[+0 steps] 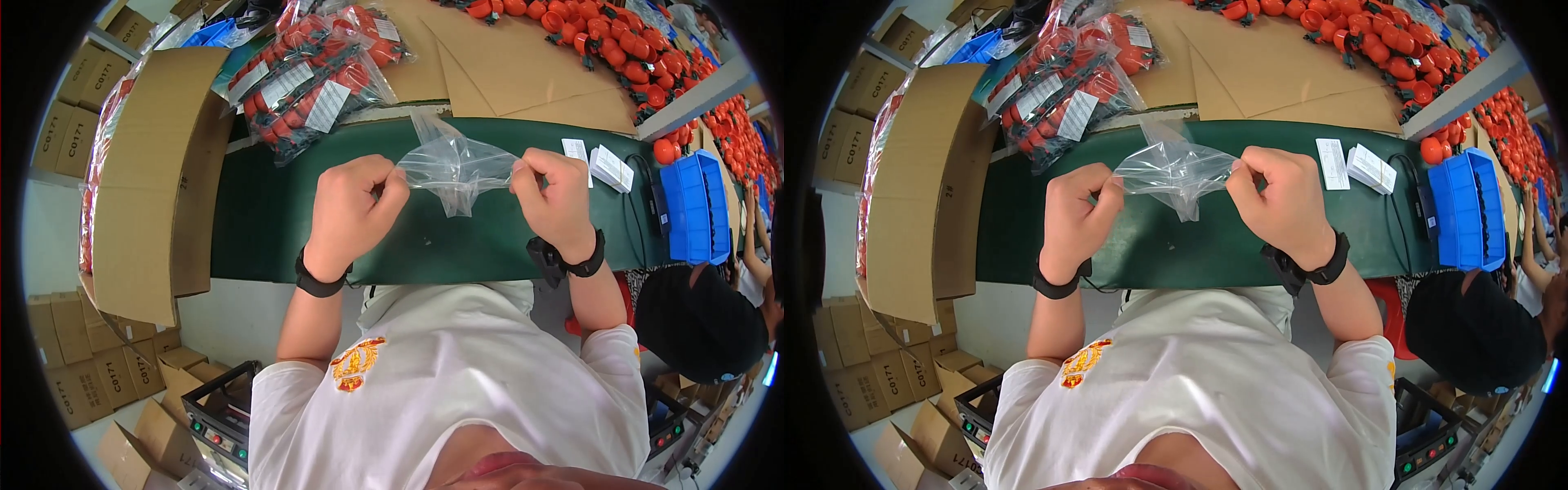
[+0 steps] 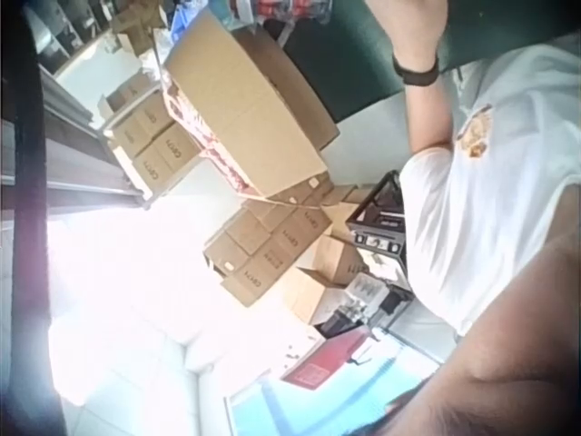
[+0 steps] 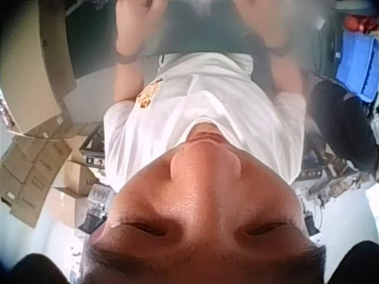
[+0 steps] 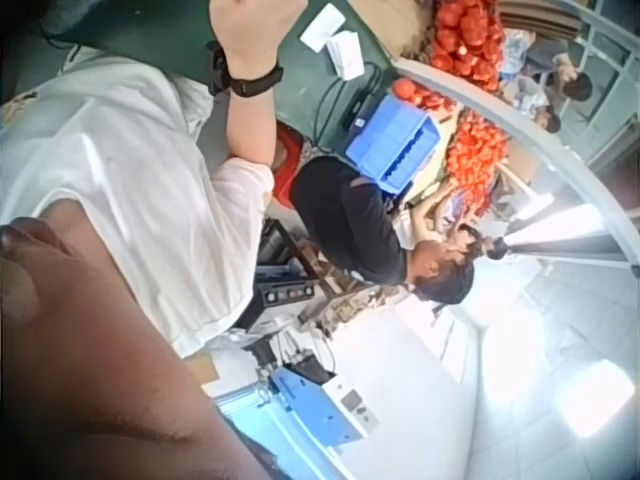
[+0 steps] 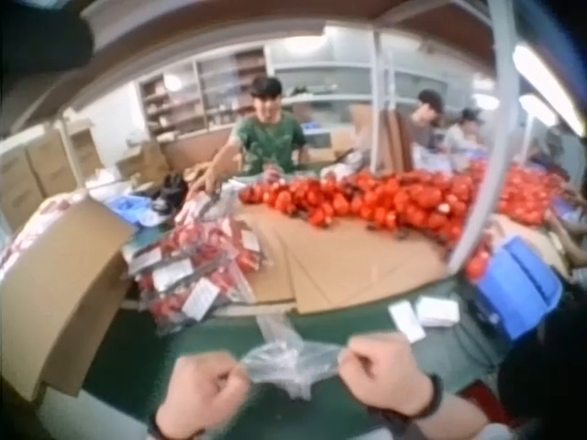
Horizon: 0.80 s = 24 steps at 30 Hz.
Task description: The person packs red plastic components into a clear plastic bag by hand, then inserts a small white paper slip. They press the bag to remove air and seal the zipper closure before repeating the process with another set.
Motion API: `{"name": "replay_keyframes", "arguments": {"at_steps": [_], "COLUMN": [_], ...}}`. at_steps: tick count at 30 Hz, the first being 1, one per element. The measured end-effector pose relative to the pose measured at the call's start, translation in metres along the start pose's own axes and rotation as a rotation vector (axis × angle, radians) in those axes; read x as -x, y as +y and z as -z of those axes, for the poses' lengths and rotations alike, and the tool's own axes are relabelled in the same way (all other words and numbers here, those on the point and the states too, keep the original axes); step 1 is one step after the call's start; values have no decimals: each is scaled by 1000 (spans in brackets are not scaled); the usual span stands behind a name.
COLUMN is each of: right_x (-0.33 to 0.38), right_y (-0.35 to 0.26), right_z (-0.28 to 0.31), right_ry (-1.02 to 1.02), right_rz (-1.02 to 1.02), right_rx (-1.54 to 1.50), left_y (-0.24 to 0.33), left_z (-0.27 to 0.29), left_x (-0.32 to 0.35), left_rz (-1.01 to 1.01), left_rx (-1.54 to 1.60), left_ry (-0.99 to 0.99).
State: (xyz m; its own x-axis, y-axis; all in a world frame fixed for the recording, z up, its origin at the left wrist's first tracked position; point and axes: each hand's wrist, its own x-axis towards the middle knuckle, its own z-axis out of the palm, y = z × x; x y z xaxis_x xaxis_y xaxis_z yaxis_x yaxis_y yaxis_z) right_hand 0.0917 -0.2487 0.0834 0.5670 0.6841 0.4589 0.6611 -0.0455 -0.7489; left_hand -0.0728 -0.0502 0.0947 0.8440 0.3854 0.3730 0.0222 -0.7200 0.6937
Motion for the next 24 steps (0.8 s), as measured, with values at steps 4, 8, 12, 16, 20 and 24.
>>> {"name": "replay_keyframes", "arguments": {"at_steps": [4, 8, 12, 16, 20, 24], "right_x": [6, 10, -3, -12, -19, -23], "right_y": [-5, -10, -19, -40, -53, -53], "right_z": [-2, 6, 12, 8, 6, 11], "right_ry": [44, -102, -143, -137, -155, -207], "right_rz": [-21, -79, 23, 161, 154, 48], "right_rx": [42, 7, -79, 81, 252, 324], "left_y": [-3, -2, 1, 10, 20, 21], "left_z": [-1, -1, 0, -4, 0, -5], "left_x": [1, 0, -3, -6, -8, -1], "left_rz": [66, 17, -26, -76, -96, -243], "left_rx": [8, 110, 243, 185, 86, 21], "left_ry": [1, 1, -74, -150, -187, -220]}}
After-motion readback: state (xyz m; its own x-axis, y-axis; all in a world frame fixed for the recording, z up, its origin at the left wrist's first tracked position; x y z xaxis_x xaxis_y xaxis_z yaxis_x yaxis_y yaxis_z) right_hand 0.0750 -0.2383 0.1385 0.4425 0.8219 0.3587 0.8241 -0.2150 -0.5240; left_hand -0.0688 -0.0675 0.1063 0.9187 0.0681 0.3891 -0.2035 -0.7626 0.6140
